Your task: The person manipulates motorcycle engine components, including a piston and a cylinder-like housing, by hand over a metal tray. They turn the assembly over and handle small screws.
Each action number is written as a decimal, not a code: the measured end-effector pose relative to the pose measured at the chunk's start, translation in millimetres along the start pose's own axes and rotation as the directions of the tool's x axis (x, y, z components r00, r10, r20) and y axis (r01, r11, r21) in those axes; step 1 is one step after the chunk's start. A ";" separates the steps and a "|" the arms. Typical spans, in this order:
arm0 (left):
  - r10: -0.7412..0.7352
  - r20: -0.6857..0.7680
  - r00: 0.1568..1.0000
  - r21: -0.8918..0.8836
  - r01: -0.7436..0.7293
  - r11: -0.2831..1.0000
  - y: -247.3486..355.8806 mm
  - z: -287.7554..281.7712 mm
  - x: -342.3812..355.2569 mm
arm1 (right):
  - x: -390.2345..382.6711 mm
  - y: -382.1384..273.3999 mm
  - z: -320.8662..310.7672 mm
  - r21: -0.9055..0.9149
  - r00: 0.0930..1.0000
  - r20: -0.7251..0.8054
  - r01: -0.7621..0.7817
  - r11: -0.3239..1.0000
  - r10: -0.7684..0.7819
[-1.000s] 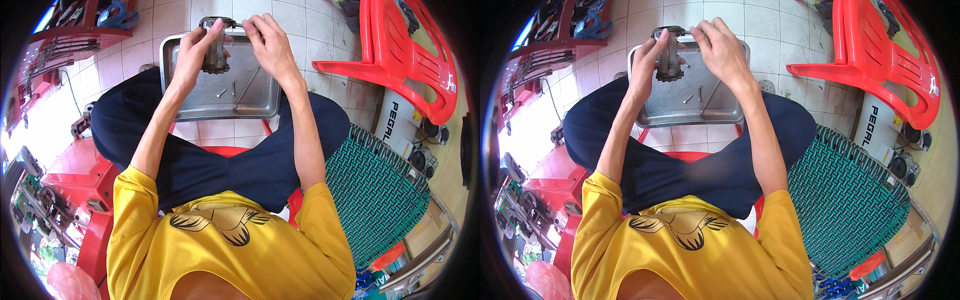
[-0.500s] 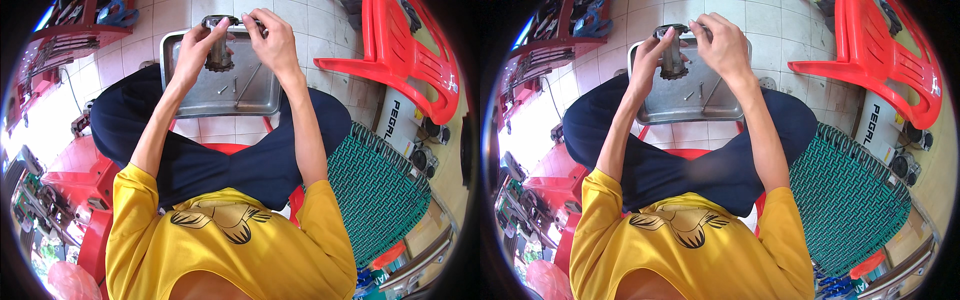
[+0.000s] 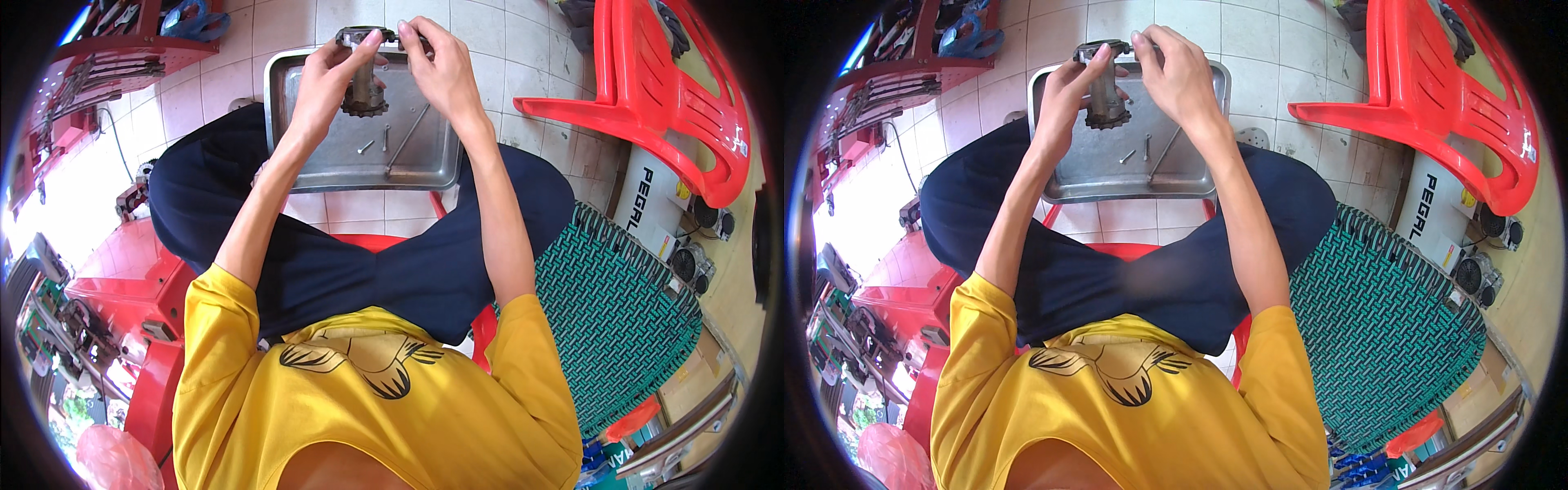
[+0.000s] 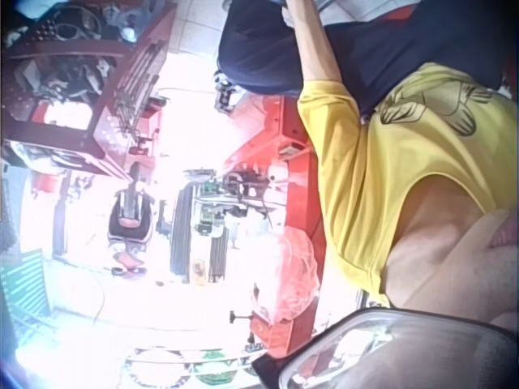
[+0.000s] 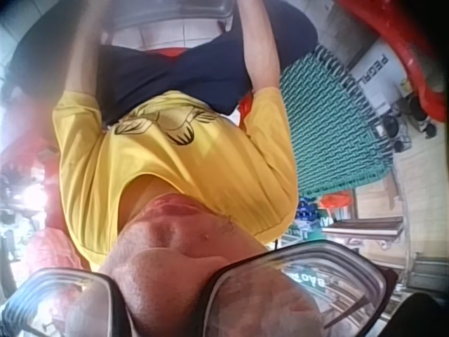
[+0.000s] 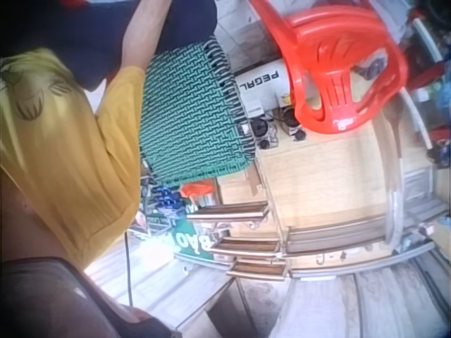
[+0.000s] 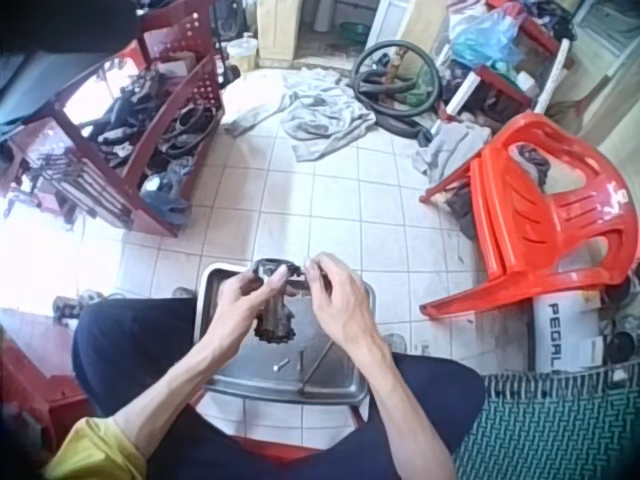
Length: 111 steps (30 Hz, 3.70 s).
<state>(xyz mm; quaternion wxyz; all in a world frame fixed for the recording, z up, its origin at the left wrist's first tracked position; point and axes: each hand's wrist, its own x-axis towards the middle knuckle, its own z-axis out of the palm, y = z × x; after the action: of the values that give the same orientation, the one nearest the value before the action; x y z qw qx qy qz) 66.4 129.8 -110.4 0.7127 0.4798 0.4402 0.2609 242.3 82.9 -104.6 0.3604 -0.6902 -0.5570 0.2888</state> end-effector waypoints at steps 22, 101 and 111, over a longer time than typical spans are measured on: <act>-0.007 -0.017 1.000 0.075 0.008 0.997 3.0 -0.1 -0.7 | 0.3 6.5 -0.5 0.154 0.983 0.068 -0.180 0.972 0.171; 0.364 0.088 0.927 0.545 -0.351 0.762 11.1 -5.1 -3.4 | -2.2 11.3 -17.0 0.349 0.970 0.208 -0.191 0.917 0.123; 0.487 0.105 0.867 0.582 -0.450 0.677 4.6 -9.0 1.4 | -0.3 13.6 -26.9 0.262 0.905 0.366 -0.326 0.908 0.219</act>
<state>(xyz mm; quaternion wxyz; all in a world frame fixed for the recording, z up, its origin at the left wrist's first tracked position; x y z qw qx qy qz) 59.4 136.9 -108.0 0.4238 0.7650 0.3820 0.2989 271.4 76.3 -100.3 0.3244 -0.6372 -0.4519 0.5333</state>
